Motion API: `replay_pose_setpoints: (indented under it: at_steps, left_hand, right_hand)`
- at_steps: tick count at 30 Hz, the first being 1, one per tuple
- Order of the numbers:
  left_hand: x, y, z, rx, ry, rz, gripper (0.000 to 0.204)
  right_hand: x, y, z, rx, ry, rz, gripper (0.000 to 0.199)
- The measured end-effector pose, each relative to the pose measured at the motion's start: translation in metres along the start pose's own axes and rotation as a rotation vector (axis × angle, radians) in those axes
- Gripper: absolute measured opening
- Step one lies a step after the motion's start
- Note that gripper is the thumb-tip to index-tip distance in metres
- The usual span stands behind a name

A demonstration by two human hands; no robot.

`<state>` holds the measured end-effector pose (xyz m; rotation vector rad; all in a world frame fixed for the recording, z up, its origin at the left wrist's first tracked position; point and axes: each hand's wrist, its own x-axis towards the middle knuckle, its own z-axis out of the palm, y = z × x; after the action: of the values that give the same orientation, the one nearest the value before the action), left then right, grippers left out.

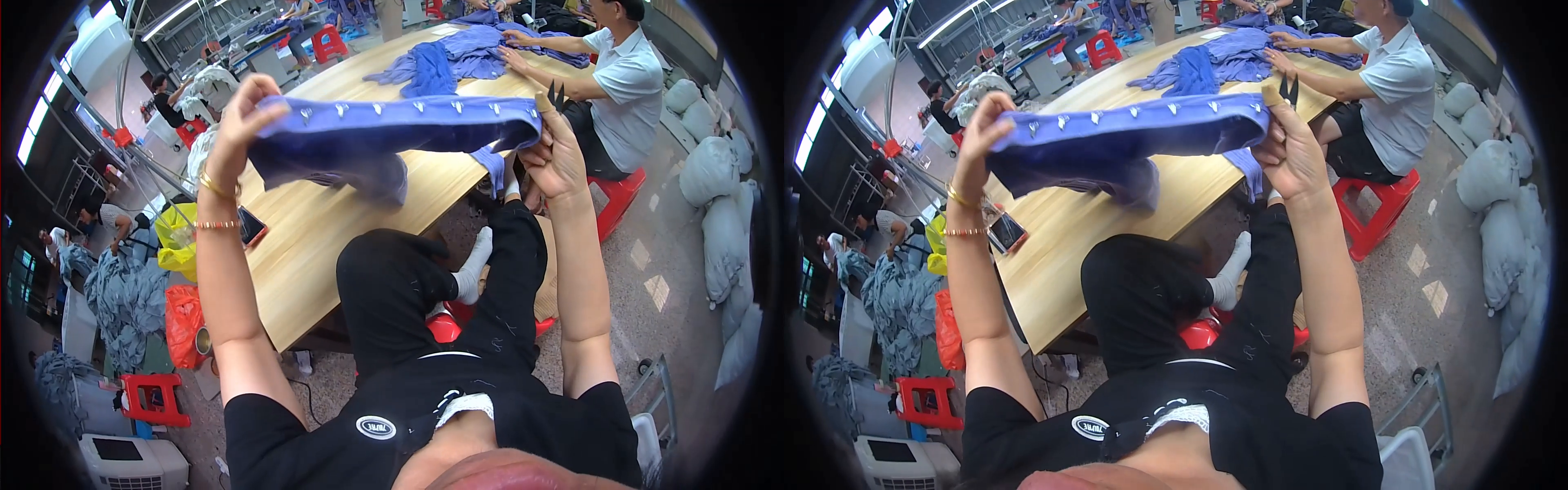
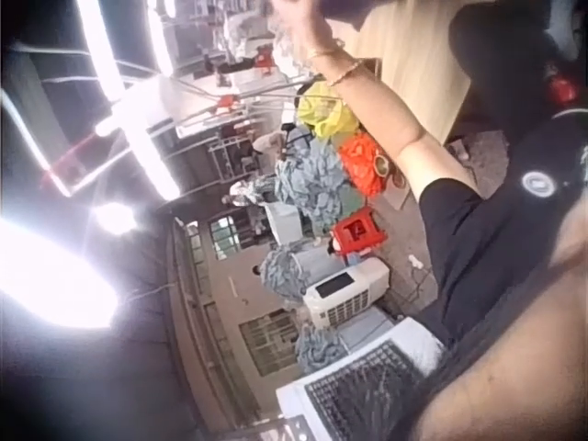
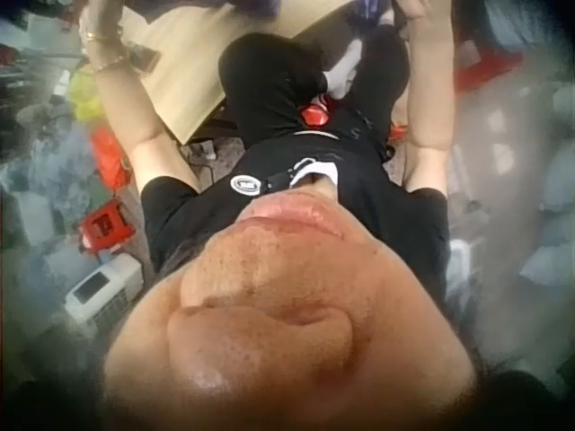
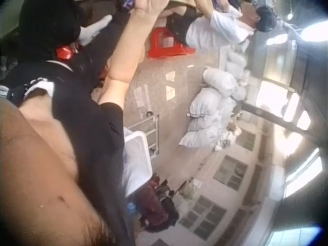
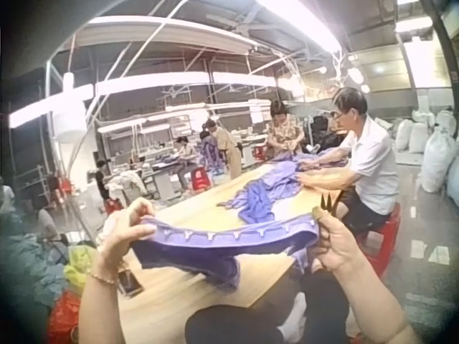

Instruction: Trimming excess threads and fabric edges from blue garments using thread snips.

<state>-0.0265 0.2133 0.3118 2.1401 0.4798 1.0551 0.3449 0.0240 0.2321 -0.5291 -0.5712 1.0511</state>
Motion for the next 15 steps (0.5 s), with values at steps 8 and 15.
replay_pose_setpoints:
  at_steps: [8, 15]
  left_hand:
    - [-0.101, -0.055, 0.077, 0.606, -0.207, 0.0, 0.038]
    - [-0.152, -0.105, 0.077, 0.652, 0.154, -0.096, 0.033]
  right_hand:
    - [0.011, 0.003, -0.042, 0.144, -0.031, 0.107, 0.038]
    - [0.005, 0.003, -0.029, -0.095, 0.112, 0.053, 0.02]
